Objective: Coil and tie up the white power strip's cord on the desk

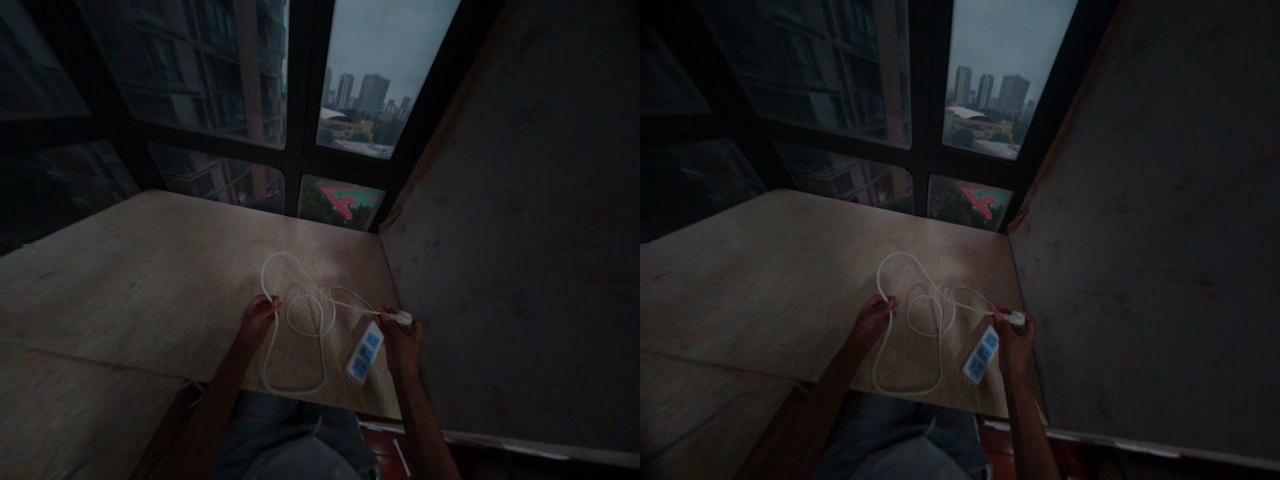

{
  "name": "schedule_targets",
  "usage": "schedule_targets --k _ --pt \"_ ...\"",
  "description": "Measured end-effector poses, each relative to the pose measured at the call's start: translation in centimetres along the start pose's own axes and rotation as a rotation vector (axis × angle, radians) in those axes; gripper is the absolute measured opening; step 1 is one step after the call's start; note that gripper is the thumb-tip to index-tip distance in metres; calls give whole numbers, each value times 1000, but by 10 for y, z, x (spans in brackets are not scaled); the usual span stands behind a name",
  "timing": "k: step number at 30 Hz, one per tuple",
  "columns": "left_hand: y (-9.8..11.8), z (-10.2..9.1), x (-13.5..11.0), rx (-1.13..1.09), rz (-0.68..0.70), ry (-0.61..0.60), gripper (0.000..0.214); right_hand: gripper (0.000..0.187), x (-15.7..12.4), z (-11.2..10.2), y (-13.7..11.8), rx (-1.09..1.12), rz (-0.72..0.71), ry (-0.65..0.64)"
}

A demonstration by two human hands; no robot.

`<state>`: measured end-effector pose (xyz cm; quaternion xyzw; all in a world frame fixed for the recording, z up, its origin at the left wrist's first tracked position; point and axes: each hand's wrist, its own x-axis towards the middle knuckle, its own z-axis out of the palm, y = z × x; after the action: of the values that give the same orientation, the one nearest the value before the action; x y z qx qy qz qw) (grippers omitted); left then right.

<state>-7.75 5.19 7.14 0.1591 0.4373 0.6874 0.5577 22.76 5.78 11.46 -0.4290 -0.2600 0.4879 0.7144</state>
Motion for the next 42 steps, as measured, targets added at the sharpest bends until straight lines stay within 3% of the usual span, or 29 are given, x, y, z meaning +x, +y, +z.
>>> schedule_targets --k 7,12,18,24,31,36,42 --pt "-13 -13 3 256 28 22 49 46 2 -6 5 -22 -39 90" --pt "-14 -5 -3 315 -59 24 54 61 -1 -3 6 -13 -12 72" --pt "-14 1 -1 439 -89 79 60 41 -3 -1 7 176 69 69" --pt "-12 10 -8 396 -69 -90 38 24 4 -9 15 408 167 90" --pt "-11 24 -12 317 -71 -32 27 19 -9 -7 31 435 262 -44" --pt "-12 40 -16 219 -178 -28 33 27 -32 0 36 509 414 -33" --pt "-14 54 -26 128 -291 -164 33 37 -46 12 22 687 584 -333"
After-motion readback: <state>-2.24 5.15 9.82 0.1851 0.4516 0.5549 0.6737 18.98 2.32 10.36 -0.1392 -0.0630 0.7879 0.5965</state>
